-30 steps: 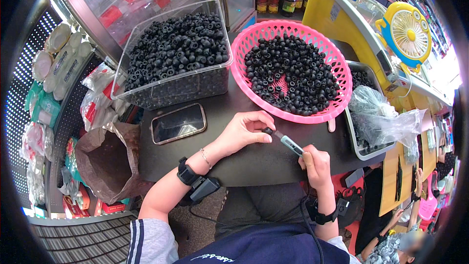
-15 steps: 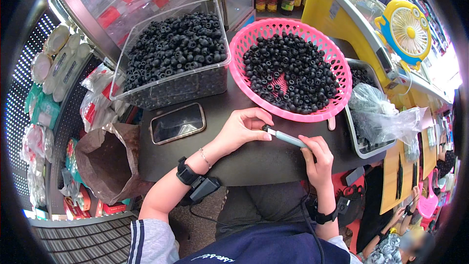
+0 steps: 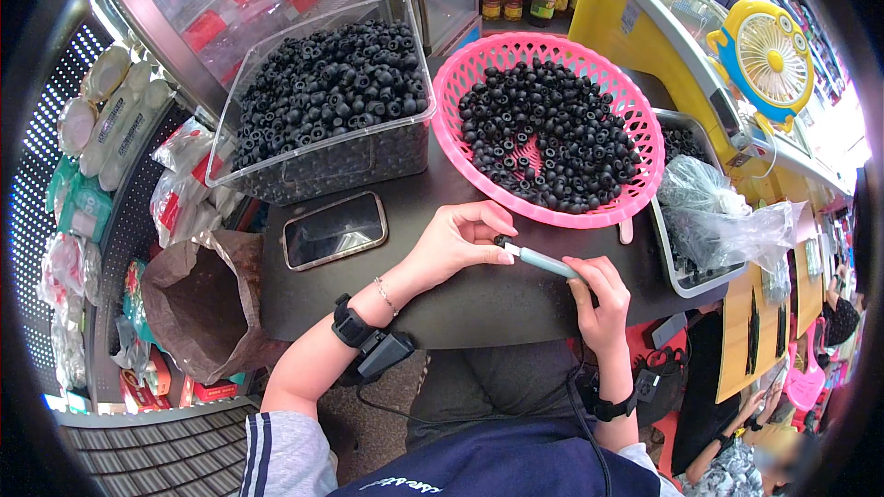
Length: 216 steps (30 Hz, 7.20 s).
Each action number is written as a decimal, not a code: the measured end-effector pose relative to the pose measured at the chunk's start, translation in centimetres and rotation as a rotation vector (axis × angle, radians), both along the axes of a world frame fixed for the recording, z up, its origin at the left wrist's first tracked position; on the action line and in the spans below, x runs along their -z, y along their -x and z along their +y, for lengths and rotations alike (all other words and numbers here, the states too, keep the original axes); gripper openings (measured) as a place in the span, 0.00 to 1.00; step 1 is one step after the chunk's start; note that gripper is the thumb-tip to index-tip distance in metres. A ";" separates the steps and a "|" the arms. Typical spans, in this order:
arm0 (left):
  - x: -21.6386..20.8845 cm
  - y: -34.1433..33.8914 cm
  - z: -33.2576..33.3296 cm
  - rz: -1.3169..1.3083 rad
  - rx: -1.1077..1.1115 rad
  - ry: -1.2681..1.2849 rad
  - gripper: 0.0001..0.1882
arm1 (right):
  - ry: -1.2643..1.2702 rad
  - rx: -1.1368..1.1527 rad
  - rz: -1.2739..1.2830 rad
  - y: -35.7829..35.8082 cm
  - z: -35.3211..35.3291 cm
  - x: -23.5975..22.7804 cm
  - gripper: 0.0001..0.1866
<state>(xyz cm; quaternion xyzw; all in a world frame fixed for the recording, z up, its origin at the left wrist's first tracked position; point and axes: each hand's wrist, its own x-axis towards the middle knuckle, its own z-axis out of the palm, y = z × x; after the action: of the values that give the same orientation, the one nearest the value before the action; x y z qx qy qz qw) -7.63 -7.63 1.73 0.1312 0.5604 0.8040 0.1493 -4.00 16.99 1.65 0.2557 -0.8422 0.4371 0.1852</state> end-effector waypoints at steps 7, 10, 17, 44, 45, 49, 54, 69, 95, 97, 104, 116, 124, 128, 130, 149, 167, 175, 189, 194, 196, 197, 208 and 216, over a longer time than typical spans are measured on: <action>0.3 0.1 -0.4 0.063 0.016 0.000 0.13 | -0.006 -0.004 -0.016 0.1 -0.2 0.0 0.11; 0.4 0.1 -0.3 0.070 0.008 -0.009 0.13 | 0.000 -0.002 0.006 0.1 -0.1 0.1 0.11; -0.2 0.0 -0.3 0.022 0.033 0.021 0.14 | 0.017 0.016 -0.054 -0.1 0.1 0.3 0.11; 0.1 0.1 -0.2 0.037 0.077 0.017 0.16 | 0.053 -0.043 -0.262 -0.5 0.7 0.9 0.06; 0.0 0.1 -0.2 0.032 0.080 0.014 0.15 | 0.047 -0.046 -0.273 -0.5 0.7 0.8 0.06; 0.6 0.2 -0.1 0.064 0.075 -0.029 0.13 | 0.051 -0.072 -0.191 -0.3 0.5 1.0 0.07; 0.1 0.1 -0.2 0.040 0.035 -0.009 0.16 | 0.093 -0.030 -0.240 -0.5 0.5 0.8 0.05; -0.3 0.0 -0.1 -0.019 0.044 -0.009 0.18 | 0.091 -0.044 -0.071 -0.1 0.3 1.0 0.12; -0.7 -0.2 -0.1 -0.020 0.031 0.016 0.12 | 0.031 0.024 0.016 -0.3 0.2 0.8 0.14; -0.6 -0.2 -0.1 0.002 0.036 0.017 0.12 | 0.027 0.026 0.029 -0.3 0.2 0.9 0.14; -0.9 -0.2 -0.1 -0.008 0.100 -0.028 0.10 | 0.018 0.033 0.054 -0.3 0.2 0.9 0.15; -0.8 -0.2 -0.4 -0.043 0.039 0.033 0.10 | 0.081 0.042 0.020 -0.4 0.4 1.1 0.12; -0.4 -0.2 -0.3 -0.022 0.025 0.015 0.13 | 0.079 0.022 0.025 -0.4 0.4 1.1 0.12; -0.5 -0.2 -0.2 -0.032 0.032 0.018 0.14 | 0.074 0.012 0.019 -0.4 0.3 1.1 0.13; -0.5 -0.1 -0.2 -0.047 0.033 0.033 0.14 | 0.068 0.006 0.028 -0.4 0.3 1.1 0.13; -1.1 -0.3 -0.2 -0.075 0.020 0.031 0.11 | 0.075 -0.046 0.010 -0.3 0.3 1.0 0.13; -0.7 -0.5 -0.1 0.018 0.047 -0.016 0.09 | 0.087 -0.002 -0.057 -0.4 0.2 1.2 0.12; -0.5 -0.4 0.1 0.063 0.057 0.152 0.19 | 0.090 0.036 -0.171 -0.7 0.9 1.1 0.06; -0.7 -0.3 0.1 0.155 0.080 0.175 0.16 | 0.069 -0.060 -0.247 -0.6 0.7 0.4 0.07; -0.7 -0.3 0.1 0.156 0.083 0.147 0.15 | 0.067 -0.068 -0.244 -0.5 0.6 0.2 0.06; -0.7 -0.3 0.1 0.150 0.087 0.155 0.14 | 0.065 -0.070 -0.243 -0.6 0.6 0.2 0.06; -0.8 -0.3 0.1 0.150 0.088 0.154 0.14 | 0.060 -0.066 -0.244 -0.6 0.7 0.3 0.06; -0.1 -0.1 0.1 0.142 0.087 0.106 0.11 | 0.064 -0.055 -0.216 -0.5 0.7 0.7 0.07; -1.3 -0.1 -0.2 0.044 0.134 0.180 0.11 | 0.201 0.059 -0.216 -0.4 1.0 1.6 0.07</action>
<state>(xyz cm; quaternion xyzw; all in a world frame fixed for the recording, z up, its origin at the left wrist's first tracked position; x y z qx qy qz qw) -7.52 -7.87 2.99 0.1720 0.6236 0.7355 0.2015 -3.57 18.04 0.03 0.1626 -0.8164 0.5385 0.1309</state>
